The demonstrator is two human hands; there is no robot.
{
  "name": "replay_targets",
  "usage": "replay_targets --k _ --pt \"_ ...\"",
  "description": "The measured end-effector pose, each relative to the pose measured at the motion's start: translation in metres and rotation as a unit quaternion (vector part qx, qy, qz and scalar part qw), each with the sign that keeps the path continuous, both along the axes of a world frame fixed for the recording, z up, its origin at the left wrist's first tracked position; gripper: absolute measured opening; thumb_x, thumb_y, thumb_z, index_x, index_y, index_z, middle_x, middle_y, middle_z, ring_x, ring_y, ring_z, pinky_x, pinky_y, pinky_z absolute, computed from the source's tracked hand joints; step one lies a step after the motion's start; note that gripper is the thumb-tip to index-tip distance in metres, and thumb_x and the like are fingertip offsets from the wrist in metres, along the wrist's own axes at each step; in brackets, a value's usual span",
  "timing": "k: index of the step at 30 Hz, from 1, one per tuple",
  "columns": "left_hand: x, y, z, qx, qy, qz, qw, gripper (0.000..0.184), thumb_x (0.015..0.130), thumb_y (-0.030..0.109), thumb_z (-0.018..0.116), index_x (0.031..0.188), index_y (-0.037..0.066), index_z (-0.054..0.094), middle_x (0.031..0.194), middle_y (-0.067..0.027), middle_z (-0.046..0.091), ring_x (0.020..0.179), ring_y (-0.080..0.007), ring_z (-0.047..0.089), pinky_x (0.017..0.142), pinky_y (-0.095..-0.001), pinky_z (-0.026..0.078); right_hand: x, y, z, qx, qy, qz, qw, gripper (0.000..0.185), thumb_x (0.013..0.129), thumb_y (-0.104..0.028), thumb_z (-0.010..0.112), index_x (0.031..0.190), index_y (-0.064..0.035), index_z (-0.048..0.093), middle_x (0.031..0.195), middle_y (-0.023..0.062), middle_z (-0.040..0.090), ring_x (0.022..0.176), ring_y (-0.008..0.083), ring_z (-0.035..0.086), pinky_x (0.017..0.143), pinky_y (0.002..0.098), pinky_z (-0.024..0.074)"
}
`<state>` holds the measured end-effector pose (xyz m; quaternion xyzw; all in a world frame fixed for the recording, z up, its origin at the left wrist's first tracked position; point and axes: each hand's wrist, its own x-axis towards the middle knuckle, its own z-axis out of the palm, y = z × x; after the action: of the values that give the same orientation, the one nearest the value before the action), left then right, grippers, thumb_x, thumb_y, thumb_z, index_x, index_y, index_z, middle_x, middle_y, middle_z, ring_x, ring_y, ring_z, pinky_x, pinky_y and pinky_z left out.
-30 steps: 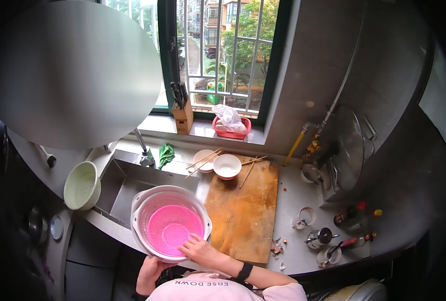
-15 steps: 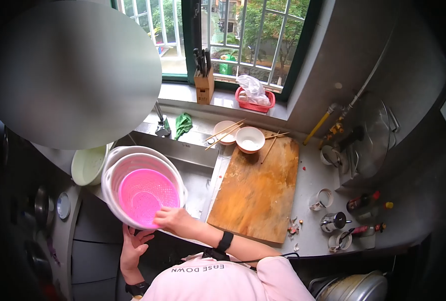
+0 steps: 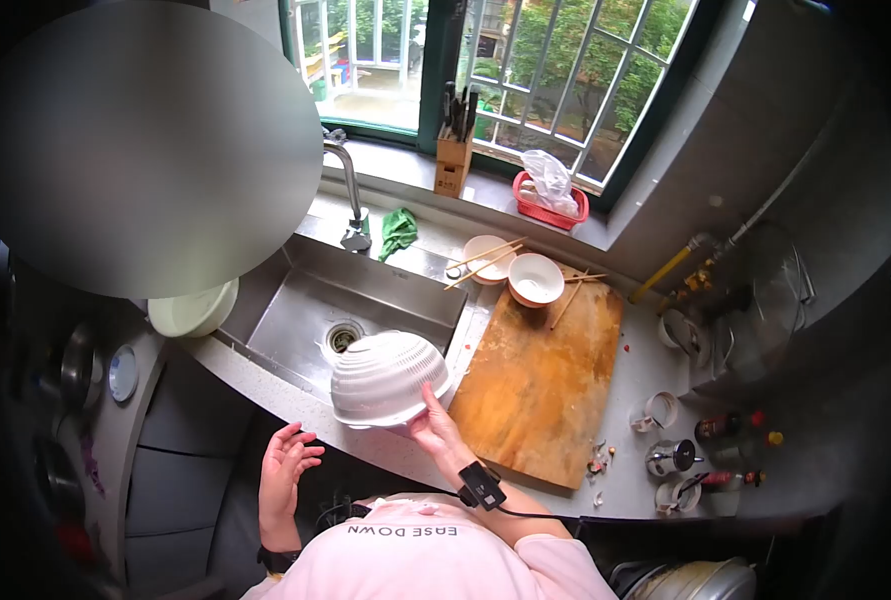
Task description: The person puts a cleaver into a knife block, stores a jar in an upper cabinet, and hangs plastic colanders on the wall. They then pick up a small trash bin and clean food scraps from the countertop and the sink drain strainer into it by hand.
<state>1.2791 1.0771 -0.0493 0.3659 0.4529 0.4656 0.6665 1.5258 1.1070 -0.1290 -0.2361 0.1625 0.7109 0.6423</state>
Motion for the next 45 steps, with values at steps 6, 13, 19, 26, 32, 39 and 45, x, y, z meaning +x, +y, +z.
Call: replay_targets --k 6,13,19,26,32,39,45 --pt "0.002 0.011 -0.003 -0.016 0.010 0.007 1.000 0.034 0.089 0.014 0.051 0.119 0.000 0.042 0.102 -0.0124 0.054 0.082 -0.0168 0.059 0.069 -0.0239 0.049 -0.004 0.003 0.019 0.134 0.008 0.091 0.987 0.067 0.078 -0.041 0.063 0.130 -0.0082 0.036 0.133 0.0100 0.040 0.121 0.0255 0.040 0.100 0.0511 0.0343" --pt "0.021 0.013 0.027 -0.034 -0.057 -0.006 0.998 0.029 0.093 0.016 0.042 0.067 0.007 0.034 0.062 -0.0024 0.034 0.057 -0.0138 0.034 0.056 -0.0264 0.032 0.023 -0.014 0.030 0.205 -0.276 0.077 0.936 0.050 0.085 -0.029 0.060 0.127 -0.0092 0.043 0.120 0.0033 0.053 0.108 0.0148 0.051 0.094 0.0320 0.0411" --pt "0.042 0.012 0.046 -0.052 0.042 -0.011 0.998 0.031 0.094 0.021 0.041 0.065 0.011 0.035 0.057 0.0011 0.031 0.047 -0.0091 0.028 0.044 -0.0218 0.024 0.147 -0.070 0.216 0.307 -0.561 0.048 0.767 0.040 0.085 -0.019 0.062 0.121 -0.0052 0.051 0.111 0.0020 0.059 0.100 0.0110 0.054 0.090 0.0257 0.0420" --pt "0.069 -0.002 0.042 -0.027 0.067 -0.008 0.997 0.038 0.095 0.033 0.041 0.063 0.012 0.039 0.050 0.0026 0.029 0.039 -0.0078 0.027 0.035 -0.0217 0.018 0.322 -0.171 0.389 0.253 -0.789 -0.279 0.486 0.045 0.084 -0.025 0.062 0.120 -0.0004 0.049 0.111 0.0080 0.057 0.097 0.0137 0.056 0.087 0.0291 0.0440" --pt "0.088 -0.020 0.033 -0.050 0.063 0.008 0.997 0.041 0.094 0.038 0.041 0.061 0.015 0.039 0.048 0.0037 0.031 0.037 -0.0071 0.026 0.035 -0.0213 0.017 0.400 -0.206 0.423 0.168 -0.828 -0.374 0.383 0.042 0.083 -0.031 0.063 0.109 0.0004 0.056 0.101 0.0047 0.061 0.091 0.0108 0.055 0.081 0.0260 0.0417" --pt "0.092 -0.027 0.024 -0.064 0.071 0.046 0.994 0.044 0.093 0.042 0.041 0.058 0.015 0.039 0.047 0.0039 0.034 0.037 -0.0077 0.028 0.034 -0.0216 0.017 0.477 -0.191 0.379 0.131 -0.822 -0.425 0.355 0.048 0.079 -0.036 0.067 0.109 0.0005 0.058 0.102 0.0044 0.060 0.094 0.0117 0.052 0.087 0.0269 0.0373" --pt "0.079 -0.025 -0.003 -0.014 0.031 -0.014 0.999 0.050 0.093 0.044 0.041 0.054 0.013 0.034 0.045 0.0035 0.028 0.035 -0.0064 0.026 0.031 -0.0217 0.021 0.557 -0.201 0.342 0.112 -0.797 -0.435 0.405 0.054 0.079 -0.034 0.067 0.118 -0.0002 0.051 0.112 0.0060 0.055 0.102 0.0147 0.049 0.091 0.0288 0.0353"
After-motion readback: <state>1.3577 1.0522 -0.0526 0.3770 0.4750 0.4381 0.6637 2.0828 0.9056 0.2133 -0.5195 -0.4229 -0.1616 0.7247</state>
